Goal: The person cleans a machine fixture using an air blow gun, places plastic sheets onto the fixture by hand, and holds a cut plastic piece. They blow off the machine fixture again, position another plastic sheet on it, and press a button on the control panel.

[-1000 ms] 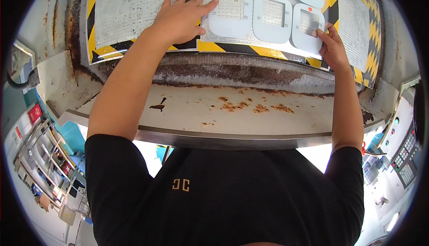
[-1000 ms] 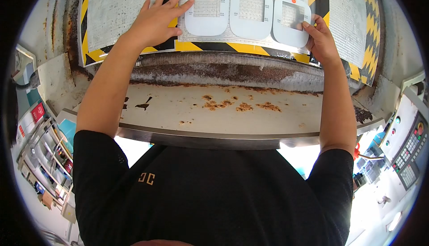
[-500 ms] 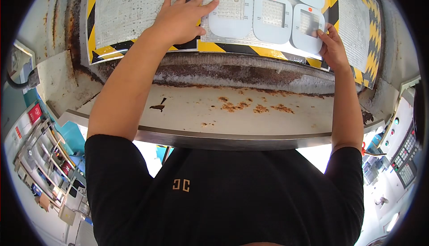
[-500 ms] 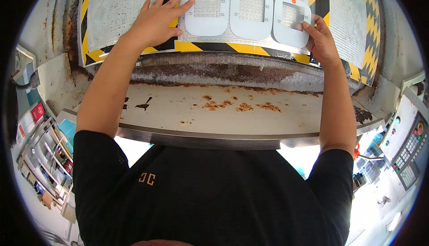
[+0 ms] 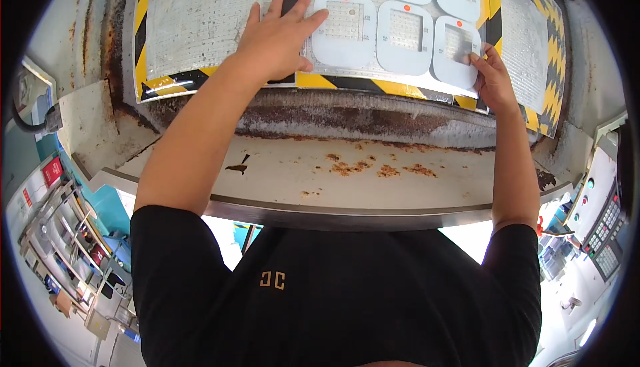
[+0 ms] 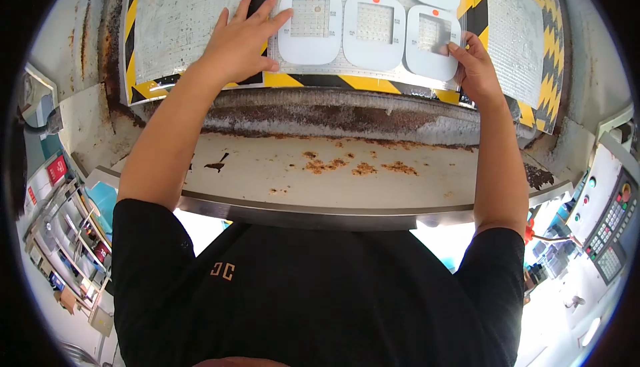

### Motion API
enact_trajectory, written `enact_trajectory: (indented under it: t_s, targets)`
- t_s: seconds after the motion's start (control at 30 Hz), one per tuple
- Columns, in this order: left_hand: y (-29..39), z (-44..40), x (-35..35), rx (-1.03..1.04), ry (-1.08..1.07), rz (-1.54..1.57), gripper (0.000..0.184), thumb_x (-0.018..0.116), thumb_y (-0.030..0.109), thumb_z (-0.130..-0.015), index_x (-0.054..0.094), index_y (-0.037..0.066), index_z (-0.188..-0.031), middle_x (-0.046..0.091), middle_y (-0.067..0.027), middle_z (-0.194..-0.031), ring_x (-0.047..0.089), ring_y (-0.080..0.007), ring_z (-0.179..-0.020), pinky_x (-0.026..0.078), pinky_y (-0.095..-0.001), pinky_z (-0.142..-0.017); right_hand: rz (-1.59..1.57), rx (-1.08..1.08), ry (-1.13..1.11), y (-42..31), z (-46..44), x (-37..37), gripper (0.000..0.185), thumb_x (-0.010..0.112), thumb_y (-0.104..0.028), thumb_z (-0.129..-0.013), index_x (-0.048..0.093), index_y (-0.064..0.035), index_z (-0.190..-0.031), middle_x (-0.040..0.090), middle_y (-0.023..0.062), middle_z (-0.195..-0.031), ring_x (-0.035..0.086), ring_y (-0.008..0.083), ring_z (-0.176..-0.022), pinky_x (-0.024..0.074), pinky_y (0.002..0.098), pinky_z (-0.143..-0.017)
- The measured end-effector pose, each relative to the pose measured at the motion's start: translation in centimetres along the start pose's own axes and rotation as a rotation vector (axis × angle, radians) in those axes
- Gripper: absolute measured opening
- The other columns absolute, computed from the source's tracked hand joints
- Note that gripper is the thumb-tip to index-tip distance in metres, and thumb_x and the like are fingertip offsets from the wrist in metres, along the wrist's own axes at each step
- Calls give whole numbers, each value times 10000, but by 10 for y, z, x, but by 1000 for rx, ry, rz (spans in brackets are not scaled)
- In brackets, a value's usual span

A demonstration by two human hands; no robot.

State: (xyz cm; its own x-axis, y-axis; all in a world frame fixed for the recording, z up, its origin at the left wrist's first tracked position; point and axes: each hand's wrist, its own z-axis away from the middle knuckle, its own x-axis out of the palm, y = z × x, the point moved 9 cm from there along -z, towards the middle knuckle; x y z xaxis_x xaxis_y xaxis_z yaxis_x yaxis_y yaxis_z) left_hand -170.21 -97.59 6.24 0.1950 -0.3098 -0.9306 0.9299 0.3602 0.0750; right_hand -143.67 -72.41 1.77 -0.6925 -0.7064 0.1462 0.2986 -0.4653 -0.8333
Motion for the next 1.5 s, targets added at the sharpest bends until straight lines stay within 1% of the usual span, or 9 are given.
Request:
enact_trajectory:
  t_s: [0.1, 0.2, 0.33, 0.63, 0.73, 0.87, 1.1, 1.2, 1.5]
  targets:
    - [1, 1, -5, 14, 3, 48, 894, 777, 296, -706, 286, 294, -1453, 188, -47, -1547, 142, -321, -1424, 168, -554, -1123, -18, 0, -2, 0, -1, -2, 252, 572, -60, -904, 429, -51, -1111, 623, 72, -902, 627, 128, -819, 540, 259, -742]
    - [1, 1, -7, 3, -50, 67, 911, 775, 291, -709, 261, 294, -1461, 169, -52, -1552, 134, -327, -1425, 164, -551, -1124, -28, 16, 8, 0, 0, -1, 245, 569, -58, -903, 429, -58, -1105, 622, 74, -899, 622, 125, -813, 534, 257, -740]
    - [1, 2, -9, 9, -90, 83, 927, 777, 306, -705, 246, 292, -1466, 162, -55, -1553, 126, -340, -1424, 157, -547, -1127, -46, 15, 13, -1, 1, 0, 234, 570, -62, -905, 433, -59, -1095, 620, 68, -888, 622, 122, -803, 535, 253, -730]
    - [0, 1, -10, 3, -143, 111, 934, 787, 317, -689, 264, 286, -1463, 157, -47, -1556, 117, -340, -1427, 145, -546, -1129, -53, 10, 16, -5, 3, 5, 162, 540, -47, -912, 442, -80, -1036, 620, 52, -875, 615, 115, -797, 520, 257, -733]
    - [0, 1, -12, 0, -157, 113, 938, 791, 328, -681, 272, 286, -1461, 162, -49, -1554, 114, -341, -1427, 138, -546, -1131, -78, 14, 8, -5, 5, 6, 190, 562, -51, -907, 447, -59, -1058, 605, 52, -890, 610, 115, -800, 523, 246, -734]
    - [-1, 1, -11, 3, -154, 122, 938, 794, 341, -676, 280, 287, -1459, 167, -53, -1553, 112, -342, -1427, 132, -545, -1131, -53, 35, 19, -9, 7, 10, 176, 551, -48, -903, 441, -82, -1036, 610, 49, -880, 612, 112, -794, 522, 254, -722]
    - [0, 2, -13, 8, -163, 129, 950, 797, 349, -671, 274, 291, -1461, 167, -56, -1553, 103, -342, -1429, 125, -548, -1131, -60, 39, 26, -12, 8, 12, 187, 558, -42, -890, 445, -68, -1037, 606, 51, -886, 614, 108, -788, 525, 246, -719]
    - [0, 2, -13, 6, -167, 127, 958, 800, 351, -664, 272, 292, -1461, 166, -56, -1553, 100, -342, -1429, 123, -550, -1130, -70, 30, 34, -11, 8, 10, 187, 559, -55, -899, 457, -53, -1055, 607, 62, -885, 614, 124, -789, 523, 253, -720]
    - [1, 1, -13, 10, -166, 117, 959, 802, 350, -661, 275, 290, -1460, 162, -54, -1554, 102, -343, -1429, 130, -560, -1124, -61, 46, 47, -12, 9, 11, 180, 555, -53, -901, 458, -60, -1053, 605, 61, -883, 618, 125, -786, 527, 254, -723]
